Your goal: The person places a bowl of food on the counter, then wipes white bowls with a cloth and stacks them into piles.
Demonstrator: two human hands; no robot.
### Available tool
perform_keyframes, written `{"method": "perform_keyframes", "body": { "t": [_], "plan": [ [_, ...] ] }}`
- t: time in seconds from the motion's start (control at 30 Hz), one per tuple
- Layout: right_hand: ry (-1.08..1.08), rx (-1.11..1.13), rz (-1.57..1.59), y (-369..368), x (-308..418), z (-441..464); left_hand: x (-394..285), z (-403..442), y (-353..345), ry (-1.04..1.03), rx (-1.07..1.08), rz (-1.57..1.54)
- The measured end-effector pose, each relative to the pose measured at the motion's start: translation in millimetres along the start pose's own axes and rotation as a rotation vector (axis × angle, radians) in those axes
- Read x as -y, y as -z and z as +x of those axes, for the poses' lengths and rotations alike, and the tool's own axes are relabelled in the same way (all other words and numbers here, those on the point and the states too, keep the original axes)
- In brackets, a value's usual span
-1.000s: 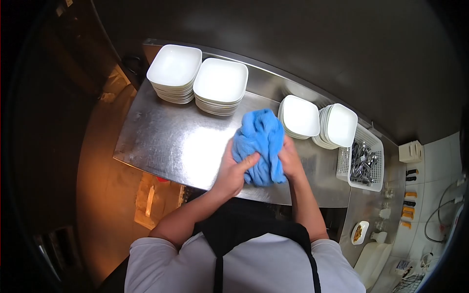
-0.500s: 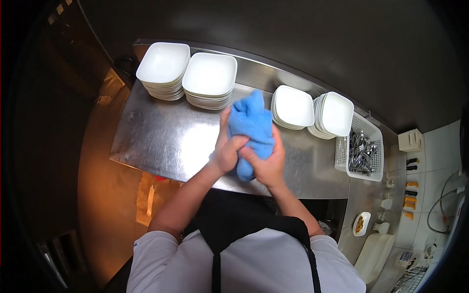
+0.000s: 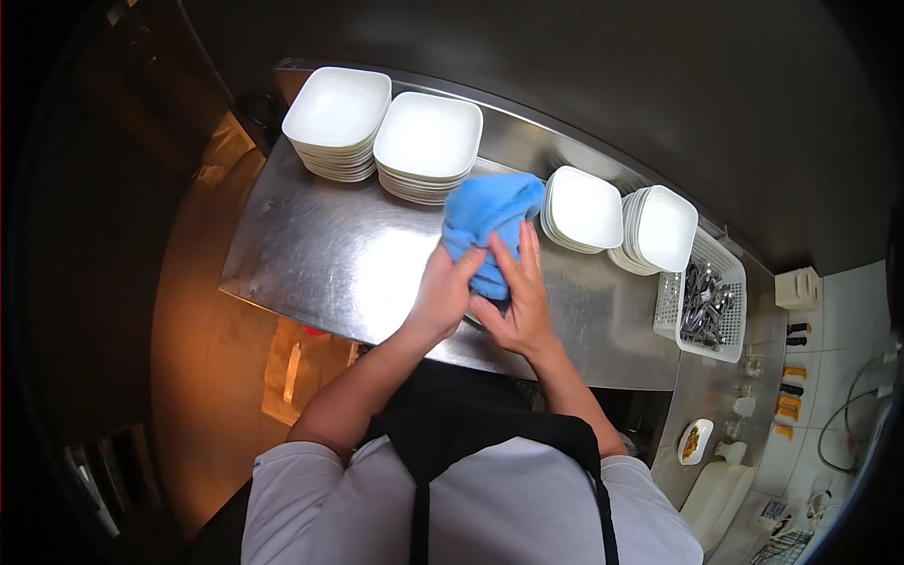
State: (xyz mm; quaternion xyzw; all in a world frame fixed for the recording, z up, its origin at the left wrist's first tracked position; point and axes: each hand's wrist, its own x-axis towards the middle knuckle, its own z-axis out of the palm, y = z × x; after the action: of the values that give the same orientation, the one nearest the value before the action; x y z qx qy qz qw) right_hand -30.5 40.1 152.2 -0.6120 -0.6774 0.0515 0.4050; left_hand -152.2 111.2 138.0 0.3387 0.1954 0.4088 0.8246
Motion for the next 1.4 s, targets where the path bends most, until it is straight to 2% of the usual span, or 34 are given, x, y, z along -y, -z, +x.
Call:
{"method": "perform_keyframes", "body": {
  "t": [0.03, 0.07, 0.13, 0.2, 0.3, 0.4, 0.43, 0.47, 0.5, 0.57, 0.63, 0.73, 0.83, 0.93, 1.03, 1.1, 1.13, 1.17, 1.23, 1.3, 1.4],
  "plan": [
    [0.002, 0.135, 0.067, 3.4, -13.4, -0.5, 1.6, 1.6, 5.3, -0.012, -0.014, -0.036],
    [-0.059, 0.048, 0.166, 4.8, -13.1, 4.1, 1.2, 2.3, 7.1, -0.022, -0.026, -0.074],
    [-0.18, -0.126, 0.356, 10.3, -10.4, 10.6, 0.8, 0.5, 6.3, -0.032, 0.035, 0.05],
    [-0.253, -0.065, 0.334, 9.5, -11.4, 6.2, 4.1, -2.0, 11.0, -0.021, 0.109, 0.232],
    [-0.284, -0.012, 0.236, 5.7, -20.3, 5.0, -4.0, 5.4, 36.5, 0.202, 0.248, 0.274],
    [-0.183, -0.062, -0.093, 9.9, -41.2, 8.2, -13.2, -7.6, 36.5, -0.314, 0.014, 1.229],
    [-0.135, -0.088, -0.256, 7.4, -44.6, 10.4, -4.9, -11.8, 48.1, -0.369, -0.081, 1.421],
    [-0.087, -0.115, -0.417, 3.1, -48.7, 10.8, 4.0, -18.3, 51.9, -0.26, -0.111, 1.448],
    [-0.049, -0.033, -0.518, -6.9, -52.4, 7.3, 13.3, -27.4, 53.7, -0.147, -0.139, 1.473],
    [-0.043, 0.128, -0.507, -43.9, -63.3, -23.8, 33.2, -38.8, 59.2, 0.033, -0.12, 1.436],
    [-0.005, 0.245, -0.452, -57.3, -61.6, -34.9, 40.8, -39.4, 59.5, -0.019, -0.16, 1.306],
    [-0.247, 0.458, -0.064, -48.5, -46.5, -19.7, 47.3, -37.5, 66.5, -0.061, -0.175, 1.294],
    [-0.329, 0.469, -0.057, -51.3, -23.9, -14.9, 56.4, -29.6, 74.1, -0.095, -0.153, 1.265],
    [-0.68, 0.593, 0.412, -39.5, -27.8, 1.8, 55.9, -33.8, 73.2, -0.085, -0.145, 1.25],
    [-0.535, 0.488, 0.596, -18.0, -24.1, 9.1, 49.0, -34.1, 69.8, -0.181, -0.141, 1.334],
    [-0.255, 0.241, 0.172, -22.4, -40.7, 12.1, 49.7, -36.4, 67.9, -0.288, -0.134, 1.392],
    [-0.115, 0.111, -0.037, -28.7, -51.2, 10.6, 50.7, -36.8, 67.0, -0.272, -0.135, 1.412],
    [-0.059, 0.123, -0.21, -42.9, -61.8, 1.7, 52.3, -35.8, 66.1, -0.26, -0.136, 1.432],
    [-0.179, 0.222, -0.128, -62.3, -63.6, -19.5, 56.3, -30.8, 64.1, -0.208, -0.118, 1.441],
    [-0.267, 0.326, -0.08, -66.8, -50.4, -18.6, 61.5, -21.0, 64.1, -0.295, -0.104, 1.514],
    [-0.53, 0.488, 0.197, -43.9, -28.4, -4.1, 59.3, -28.5, 58.0, -0.277, -0.101, 1.532]
  ]
}}
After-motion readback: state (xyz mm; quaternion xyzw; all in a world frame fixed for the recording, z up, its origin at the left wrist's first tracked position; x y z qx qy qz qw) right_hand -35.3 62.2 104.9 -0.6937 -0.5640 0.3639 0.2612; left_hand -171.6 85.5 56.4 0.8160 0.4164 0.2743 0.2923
